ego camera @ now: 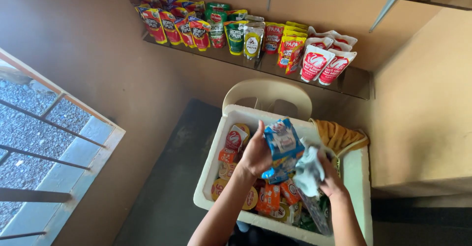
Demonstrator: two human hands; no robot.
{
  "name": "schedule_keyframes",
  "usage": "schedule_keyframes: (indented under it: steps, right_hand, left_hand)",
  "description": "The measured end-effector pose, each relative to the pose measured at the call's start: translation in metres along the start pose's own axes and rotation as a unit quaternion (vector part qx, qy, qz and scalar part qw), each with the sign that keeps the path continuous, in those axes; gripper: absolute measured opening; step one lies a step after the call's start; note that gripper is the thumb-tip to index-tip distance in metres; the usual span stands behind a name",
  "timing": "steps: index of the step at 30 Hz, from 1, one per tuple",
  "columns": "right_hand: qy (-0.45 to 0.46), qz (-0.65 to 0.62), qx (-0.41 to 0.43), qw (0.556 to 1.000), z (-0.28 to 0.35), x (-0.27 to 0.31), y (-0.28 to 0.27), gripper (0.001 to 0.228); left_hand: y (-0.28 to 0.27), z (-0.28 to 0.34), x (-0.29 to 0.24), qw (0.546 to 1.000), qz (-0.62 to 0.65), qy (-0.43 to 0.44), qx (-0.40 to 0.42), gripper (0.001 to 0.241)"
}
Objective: Wiping down various packaged food items with a cloth and organizing them on shelves.
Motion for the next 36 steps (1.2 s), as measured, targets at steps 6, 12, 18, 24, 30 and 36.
schedule_keyframes:
  steps: [6,12,18,24,30,36]
  right_hand:
    - [0.008,0.186,0.002,0.983,0.027,0.018,0.124,0.062]
    - [-0.018,0.255,-0.033,0.966,0.025,0.019,0.148,0.055]
    - [-0.16,0.273,-0.199,0.928,0.032,0.076,0.138,0.047]
    - [-0.136,0.349,0.04,0.926,0.043,0.022,0.228,0.067]
    - [-0.312,0.389,-0.121,0.859,0.022,0.017,0.152,0.06]
    - [-0.093,0.119,0.0,0.989,0.026,0.024,0.094,0.064]
  left_hand:
    - [-0.064,-0.011,0.001,0.995,-0.056,-0.043,-0.064,0.091]
    - [-0.135,-0.002,0.045,0.98,-0.118,-0.068,-0.144,0.072]
    - [-0.115,0.012,0.028,0.957,-0.173,-0.07,-0.222,0.051]
    - [-0.105,-0.014,0.051,0.989,-0.102,-0.052,-0.091,0.076]
    - [-0.089,-0.026,0.054,0.962,-0.214,-0.101,-0.133,0.081]
    - [-0.054,-0.012,0.028,0.981,-0.122,-0.138,-0.054,0.094]
Point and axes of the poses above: each hand's wrist, its own z-axis away from the middle knuckle, its own y-axis out of the palm, x = y × z, the point moved 8 cm from there along -z, towards the middle knuckle, and after that the axes turned 9 degrees about -z, right-handed, at the moved point
